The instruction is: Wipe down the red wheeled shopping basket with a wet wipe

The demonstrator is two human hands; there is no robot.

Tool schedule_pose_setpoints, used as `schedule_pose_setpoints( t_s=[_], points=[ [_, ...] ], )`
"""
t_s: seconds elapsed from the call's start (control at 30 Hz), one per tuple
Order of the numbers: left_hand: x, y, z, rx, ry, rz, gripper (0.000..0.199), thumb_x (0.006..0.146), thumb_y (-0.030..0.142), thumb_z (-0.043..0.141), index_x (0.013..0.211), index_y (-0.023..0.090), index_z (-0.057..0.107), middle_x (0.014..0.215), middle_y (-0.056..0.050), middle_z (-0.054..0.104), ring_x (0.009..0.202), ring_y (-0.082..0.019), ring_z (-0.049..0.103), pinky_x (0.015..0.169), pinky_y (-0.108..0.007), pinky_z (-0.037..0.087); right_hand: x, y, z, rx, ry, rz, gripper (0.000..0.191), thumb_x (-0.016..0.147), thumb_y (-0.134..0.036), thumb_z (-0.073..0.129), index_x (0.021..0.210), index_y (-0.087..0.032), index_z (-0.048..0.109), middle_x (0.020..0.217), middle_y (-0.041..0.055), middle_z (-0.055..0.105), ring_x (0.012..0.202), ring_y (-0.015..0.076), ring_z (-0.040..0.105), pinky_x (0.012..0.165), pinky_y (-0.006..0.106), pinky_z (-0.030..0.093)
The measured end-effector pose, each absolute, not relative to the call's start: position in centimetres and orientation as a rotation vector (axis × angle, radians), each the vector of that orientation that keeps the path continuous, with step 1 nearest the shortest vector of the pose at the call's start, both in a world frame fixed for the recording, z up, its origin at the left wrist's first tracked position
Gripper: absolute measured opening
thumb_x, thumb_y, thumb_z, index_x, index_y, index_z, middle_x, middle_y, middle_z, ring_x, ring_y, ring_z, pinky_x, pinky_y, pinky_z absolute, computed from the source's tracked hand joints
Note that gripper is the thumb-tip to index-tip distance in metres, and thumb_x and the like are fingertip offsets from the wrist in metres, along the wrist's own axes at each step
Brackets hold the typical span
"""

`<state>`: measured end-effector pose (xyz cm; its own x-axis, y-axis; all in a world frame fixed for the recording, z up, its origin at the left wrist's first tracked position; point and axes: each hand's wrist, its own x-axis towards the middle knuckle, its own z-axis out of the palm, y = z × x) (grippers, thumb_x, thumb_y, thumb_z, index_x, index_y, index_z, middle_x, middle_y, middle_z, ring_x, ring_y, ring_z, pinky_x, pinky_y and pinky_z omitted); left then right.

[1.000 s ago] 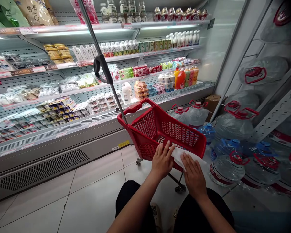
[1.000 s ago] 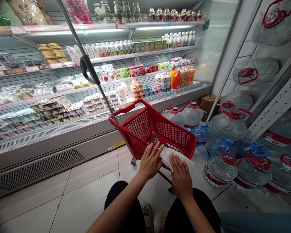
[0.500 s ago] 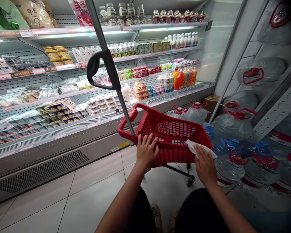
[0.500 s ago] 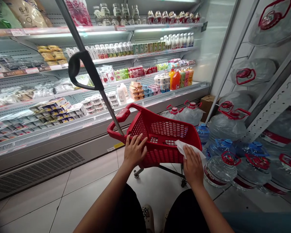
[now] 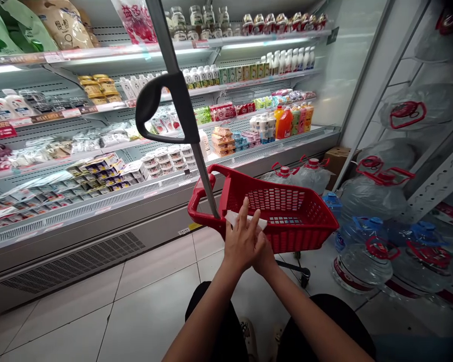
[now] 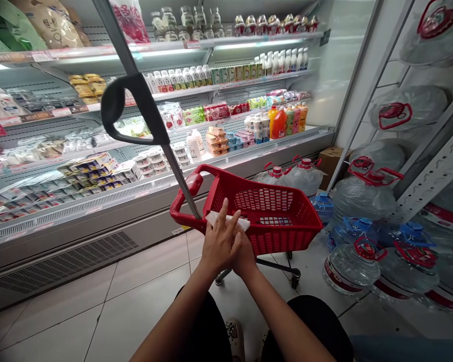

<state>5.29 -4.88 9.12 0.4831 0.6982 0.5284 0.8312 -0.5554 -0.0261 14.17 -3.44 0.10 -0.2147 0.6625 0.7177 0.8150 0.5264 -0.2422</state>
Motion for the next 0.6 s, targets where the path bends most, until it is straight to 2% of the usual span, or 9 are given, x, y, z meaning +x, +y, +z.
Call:
schedule_pose_setpoints(
  t_s=[0.13, 0.23, 0.33, 0.5, 0.6],
  points=[
    [4.2, -4.0, 8.0, -2.437, -1.296, -0.713, 0.063, 0.100, 0.033, 0.049, 0.161, 0.024, 0.034, 0.174, -0.010, 0.017, 0.157, -0.031, 0.026, 0.126, -0.061, 0.022, 20.6, -4.3, -2.5, -1.263, -1.919, -0.279, 0.065, 0.103, -0.014, 0.034, 0.166, -0.021, 0.021, 0.159, 0.0085, 0.049, 0.148, 0.0228, 0.044, 0.126, 0.048, 0.032],
    [3.4, -3.2, 6.8, -2.417, -1.310, -0.705, 0.056, 0.100, 0.030, 0.049, 0.155, 0.020, 0.045, 0.166, -0.010, 0.038, 0.152, -0.029, 0.037, 0.129, -0.054, 0.022, 26.7, -5.7, -4.8, -1.372, -1.905, -0.339, 0.068, 0.101, -0.011, 0.030, 0.166, -0.023, 0.020, 0.160, 0.0072, 0.048, 0.148, 0.0221, 0.043, 0.127, 0.048, 0.030],
    [2.9, -2.6, 5.6, -2.435, -1.261, -0.687, 0.049, 0.099, 0.026, 0.048, 0.148, 0.019, 0.053, 0.154, -0.009, 0.056, 0.148, -0.027, 0.044, 0.131, -0.052, 0.020, 31.4, -6.9, -6.5, -1.514, -1.786, -0.380, 0.063, 0.104, -0.019, 0.034, 0.166, -0.025, 0.023, 0.159, 0.0074, 0.048, 0.147, 0.0252, 0.044, 0.126, 0.051, 0.031],
    [3.5, -2.7, 4.7, -2.451, -1.232, -0.735, 0.050, 0.097, 0.029, 0.051, 0.145, 0.018, 0.056, 0.152, -0.008, 0.057, 0.147, -0.028, 0.044, 0.131, -0.053, 0.020, 30.8, -6.7, -6.3, -1.590, -1.609, -0.378, 0.057, 0.106, -0.028, 0.037, 0.163, -0.025, 0.033, 0.152, 0.0097, 0.056, 0.143, 0.0287, 0.048, 0.123, 0.056, 0.033],
    [4.1, -3.2, 4.8, -2.452, -1.252, -0.723, 0.059, 0.096, 0.031, 0.052, 0.153, 0.019, 0.048, 0.156, -0.009, 0.053, 0.147, -0.029, 0.044, 0.131, -0.054, 0.019, 24.8, -5.4, -4.9, -1.440, -1.720, -0.328, 0.061, 0.105, -0.022, 0.036, 0.165, -0.026, 0.027, 0.153, 0.0089, 0.056, 0.143, 0.0273, 0.049, 0.124, 0.057, 0.032]
  ],
)
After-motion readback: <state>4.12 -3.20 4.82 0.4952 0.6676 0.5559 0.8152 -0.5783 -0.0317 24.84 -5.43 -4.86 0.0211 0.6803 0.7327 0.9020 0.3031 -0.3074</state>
